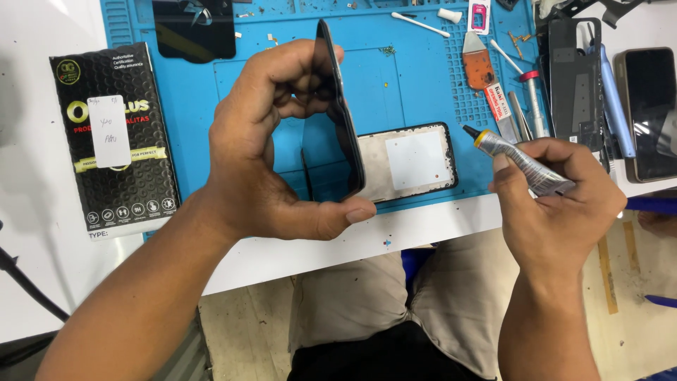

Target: Replacing a smartphone screen by applying adhesive to the frame and fitting the new display panel

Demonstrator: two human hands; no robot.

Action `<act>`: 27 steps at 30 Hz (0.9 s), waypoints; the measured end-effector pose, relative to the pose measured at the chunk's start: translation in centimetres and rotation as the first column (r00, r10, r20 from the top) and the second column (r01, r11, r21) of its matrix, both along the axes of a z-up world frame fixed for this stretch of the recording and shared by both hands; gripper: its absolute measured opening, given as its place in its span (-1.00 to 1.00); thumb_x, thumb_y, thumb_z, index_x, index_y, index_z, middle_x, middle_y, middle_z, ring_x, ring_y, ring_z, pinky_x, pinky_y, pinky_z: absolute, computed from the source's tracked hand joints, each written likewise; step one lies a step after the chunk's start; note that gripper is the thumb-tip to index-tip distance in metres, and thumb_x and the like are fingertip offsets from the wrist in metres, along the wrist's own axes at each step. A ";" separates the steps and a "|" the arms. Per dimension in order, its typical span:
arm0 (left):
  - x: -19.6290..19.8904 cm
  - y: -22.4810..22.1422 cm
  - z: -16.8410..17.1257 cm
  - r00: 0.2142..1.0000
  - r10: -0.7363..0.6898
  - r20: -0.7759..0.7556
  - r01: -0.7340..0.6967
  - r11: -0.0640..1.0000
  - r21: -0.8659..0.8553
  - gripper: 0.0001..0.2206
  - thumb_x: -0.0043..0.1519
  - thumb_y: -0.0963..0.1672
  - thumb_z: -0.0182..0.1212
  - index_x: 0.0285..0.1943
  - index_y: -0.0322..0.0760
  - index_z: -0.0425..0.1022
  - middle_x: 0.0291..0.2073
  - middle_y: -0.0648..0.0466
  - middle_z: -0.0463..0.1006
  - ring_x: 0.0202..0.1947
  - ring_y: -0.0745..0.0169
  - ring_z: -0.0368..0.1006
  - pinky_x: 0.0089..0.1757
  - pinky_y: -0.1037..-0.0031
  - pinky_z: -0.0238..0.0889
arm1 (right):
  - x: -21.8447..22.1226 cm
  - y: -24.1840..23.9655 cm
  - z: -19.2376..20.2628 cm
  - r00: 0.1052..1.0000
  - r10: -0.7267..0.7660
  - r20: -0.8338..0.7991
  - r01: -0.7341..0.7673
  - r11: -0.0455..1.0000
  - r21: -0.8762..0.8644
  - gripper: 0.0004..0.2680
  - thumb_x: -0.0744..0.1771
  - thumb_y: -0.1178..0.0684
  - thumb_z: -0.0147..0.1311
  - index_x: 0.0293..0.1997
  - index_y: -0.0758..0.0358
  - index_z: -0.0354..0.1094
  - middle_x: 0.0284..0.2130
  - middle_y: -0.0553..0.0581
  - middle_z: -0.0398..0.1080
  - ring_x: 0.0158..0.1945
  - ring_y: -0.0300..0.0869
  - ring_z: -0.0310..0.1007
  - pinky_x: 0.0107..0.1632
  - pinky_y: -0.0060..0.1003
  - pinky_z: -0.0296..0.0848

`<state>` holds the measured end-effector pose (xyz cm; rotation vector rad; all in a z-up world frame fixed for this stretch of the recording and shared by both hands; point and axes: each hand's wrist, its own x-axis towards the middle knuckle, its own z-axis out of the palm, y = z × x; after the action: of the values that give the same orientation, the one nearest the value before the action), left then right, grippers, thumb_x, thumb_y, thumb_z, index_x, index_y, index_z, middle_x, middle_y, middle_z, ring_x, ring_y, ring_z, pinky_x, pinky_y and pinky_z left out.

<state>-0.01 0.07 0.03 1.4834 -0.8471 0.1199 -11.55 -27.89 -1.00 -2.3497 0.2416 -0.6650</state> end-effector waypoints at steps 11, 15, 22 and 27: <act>0.0 -0.2 -1.0 0.996 0.002 0.087 -0.004 1.000 0.026 -0.09 -0.02 0.04 0.57 0.40 -0.54 0.17 0.25 -0.13 0.36 0.06 0.01 0.58 0.06 0.38 0.58 | -0.4 -1.1 -1.0 0.993 -0.027 0.111 -0.013 0.939 0.344 -0.85 0.47 0.25 0.21 0.01 0.52 0.28 -0.28 0.40 0.42 -0.25 -0.02 0.57 -0.18 -0.28 0.64; -0.1 -0.5 -1.0 0.998 -0.001 0.058 0.001 1.000 -0.006 -0.09 -0.05 0.03 0.57 0.39 -0.56 0.16 0.14 -0.15 0.39 0.03 0.08 0.50 0.05 0.40 0.54 | -0.8 -1.9 -2.1 0.989 -0.059 0.138 -0.010 0.892 0.452 -0.85 0.44 0.24 0.21 -0.02 0.47 0.27 -0.32 0.37 0.40 -0.30 -0.03 0.55 -0.24 -0.28 0.61; -0.2 -0.7 -0.9 0.997 0.035 0.075 -0.038 0.999 0.036 -0.09 -0.08 0.06 0.52 0.36 -0.59 0.20 0.05 -0.16 0.44 -0.04 0.13 0.50 -0.02 0.46 0.37 | -1.6 -2.8 -3.7 0.970 -0.142 0.197 -0.004 0.803 0.596 -0.86 0.40 0.21 0.23 -0.07 0.38 0.29 -0.31 0.29 0.37 -0.33 -0.04 0.54 -0.29 -0.30 0.57; 0.0 -0.5 -1.8 0.993 0.034 0.113 -0.040 0.998 0.052 -0.03 -0.06 0.05 0.59 0.43 -0.57 0.14 0.33 -0.17 0.35 0.08 0.05 0.55 0.02 0.40 0.48 | -2.5 -3.9 -4.1 0.956 -0.234 0.176 0.001 0.604 0.797 -0.84 0.37 0.18 0.25 -0.05 0.22 0.30 -0.29 0.24 0.43 -0.31 -0.04 0.58 -0.32 -0.32 0.59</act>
<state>-0.01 -0.46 -1.78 1.5544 -0.9194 0.2106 -14.05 -31.74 -5.11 -1.3649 0.4686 -0.7307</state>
